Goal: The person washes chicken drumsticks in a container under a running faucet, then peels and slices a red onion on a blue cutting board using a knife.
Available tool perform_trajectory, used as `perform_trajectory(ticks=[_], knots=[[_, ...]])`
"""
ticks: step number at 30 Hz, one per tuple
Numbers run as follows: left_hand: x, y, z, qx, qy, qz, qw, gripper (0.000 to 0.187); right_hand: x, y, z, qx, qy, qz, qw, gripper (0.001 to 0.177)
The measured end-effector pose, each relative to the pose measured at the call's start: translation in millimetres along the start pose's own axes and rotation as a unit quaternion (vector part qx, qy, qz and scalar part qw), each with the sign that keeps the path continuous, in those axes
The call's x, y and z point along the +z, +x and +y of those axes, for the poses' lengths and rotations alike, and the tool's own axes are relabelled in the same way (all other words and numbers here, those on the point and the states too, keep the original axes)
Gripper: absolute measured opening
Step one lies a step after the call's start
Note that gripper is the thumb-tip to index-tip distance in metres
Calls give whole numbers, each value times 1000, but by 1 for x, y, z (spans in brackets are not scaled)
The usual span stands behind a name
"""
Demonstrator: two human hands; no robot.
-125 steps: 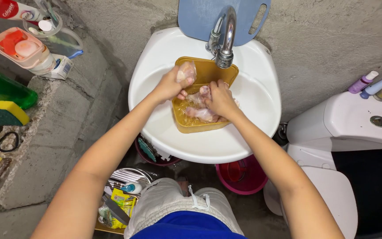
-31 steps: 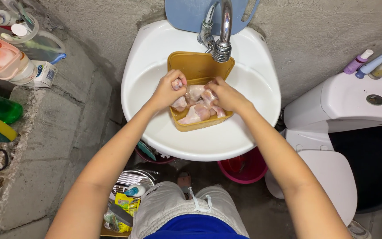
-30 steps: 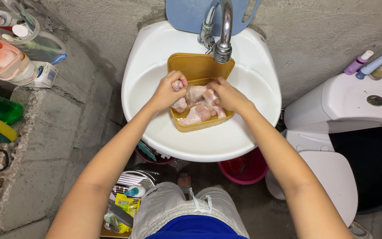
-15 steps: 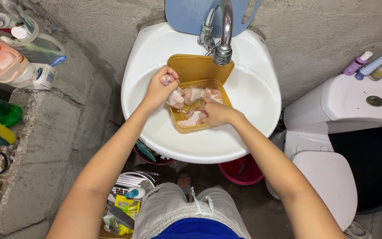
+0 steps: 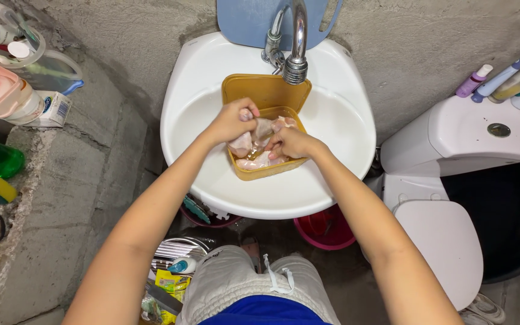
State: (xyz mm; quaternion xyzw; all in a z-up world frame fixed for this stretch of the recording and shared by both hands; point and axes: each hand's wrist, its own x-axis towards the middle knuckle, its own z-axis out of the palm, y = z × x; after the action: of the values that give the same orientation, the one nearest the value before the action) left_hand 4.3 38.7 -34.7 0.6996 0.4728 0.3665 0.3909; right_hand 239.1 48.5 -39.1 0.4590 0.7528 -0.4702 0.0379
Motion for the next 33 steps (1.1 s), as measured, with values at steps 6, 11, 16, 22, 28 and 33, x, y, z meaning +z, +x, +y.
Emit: perform_trajectory(ticks=[6,11,16,22,28,33], knots=[[30,-1,23,-2,270,-90,959,81,-23,-15,29,-118,-47,376,918,26],[35,-14,31,-78,393,-51,915,82,-8,-29,25,-112,-108,338,928,44],[30,-7,1,-44,422,-77,902,59,27,-3,7,19,-241,305,921,52],[30,4,1,-18,405,-113,907,35,37,29,24,9,-354,359,864,28],[2,-24,28,-47,279,-17,959,34,-10,2,-2,-15,-215,212,953,50],[-15,-37,38,-39,190,42,980,31,1,-17,-27,-125,-67,52,989,52]])
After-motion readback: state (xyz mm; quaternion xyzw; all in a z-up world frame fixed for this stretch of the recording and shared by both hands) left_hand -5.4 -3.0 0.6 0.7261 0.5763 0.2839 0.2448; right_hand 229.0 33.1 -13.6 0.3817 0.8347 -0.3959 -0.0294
